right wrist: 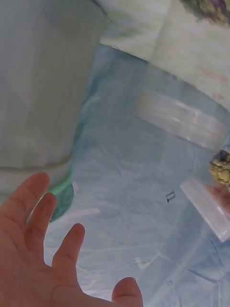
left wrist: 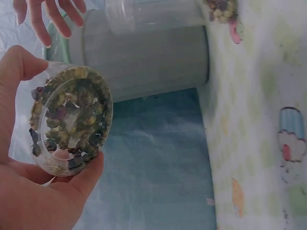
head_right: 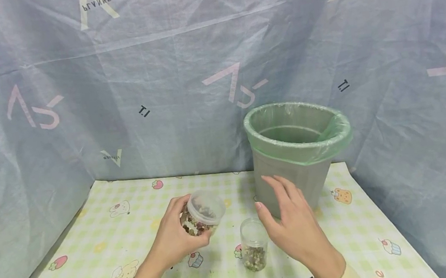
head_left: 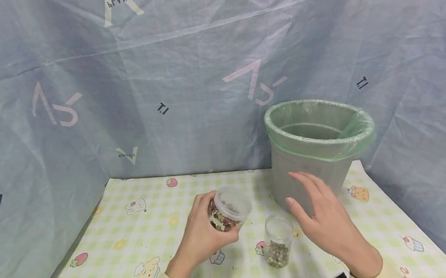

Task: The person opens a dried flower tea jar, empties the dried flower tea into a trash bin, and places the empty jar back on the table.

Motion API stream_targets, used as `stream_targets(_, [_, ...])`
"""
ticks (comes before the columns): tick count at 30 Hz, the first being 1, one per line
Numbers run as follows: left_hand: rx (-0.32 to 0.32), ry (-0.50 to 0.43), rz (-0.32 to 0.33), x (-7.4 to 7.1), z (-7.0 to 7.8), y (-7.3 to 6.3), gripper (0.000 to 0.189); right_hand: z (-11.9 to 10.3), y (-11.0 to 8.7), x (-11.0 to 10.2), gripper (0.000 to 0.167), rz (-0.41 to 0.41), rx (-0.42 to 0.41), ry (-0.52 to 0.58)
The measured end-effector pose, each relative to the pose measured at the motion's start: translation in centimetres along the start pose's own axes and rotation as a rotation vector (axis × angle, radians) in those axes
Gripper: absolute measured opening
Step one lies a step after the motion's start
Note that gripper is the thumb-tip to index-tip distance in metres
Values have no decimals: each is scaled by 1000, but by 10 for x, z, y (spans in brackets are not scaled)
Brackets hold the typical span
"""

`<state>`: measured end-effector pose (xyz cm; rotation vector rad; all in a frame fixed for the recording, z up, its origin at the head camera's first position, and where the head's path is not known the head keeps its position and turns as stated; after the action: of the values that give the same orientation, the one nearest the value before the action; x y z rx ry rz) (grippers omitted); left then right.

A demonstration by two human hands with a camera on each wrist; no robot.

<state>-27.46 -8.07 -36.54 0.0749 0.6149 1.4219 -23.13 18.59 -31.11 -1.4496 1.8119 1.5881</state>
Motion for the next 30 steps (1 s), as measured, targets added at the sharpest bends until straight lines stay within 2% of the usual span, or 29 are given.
stream_targets(5, [9,-20,25,2,7,7,88,-10,4,7,53,-6,-11,28])
stream_targets(12, [31,-24,9,4,20,15,86,-20,16,13,54,-9,-17,50])
stream_targets(22, [121,-21,20,4,42,31,83,-30,36,12,56,0,-36,47])
stream_targets(30, [163,-33,-4,9,54,34,83,-37,44,19,58,-27,-45,84])
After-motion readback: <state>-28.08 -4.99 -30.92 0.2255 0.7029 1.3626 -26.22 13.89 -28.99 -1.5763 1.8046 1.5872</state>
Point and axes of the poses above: each hand's wrist, its own y-axis towards the middle knuckle, its own x-axis out of the palm, z = x × y, the point moved 7 cm from there along y, towards the middle knuckle, and after that the axes turned 11 degrees about -y, right-handed, at the moved point
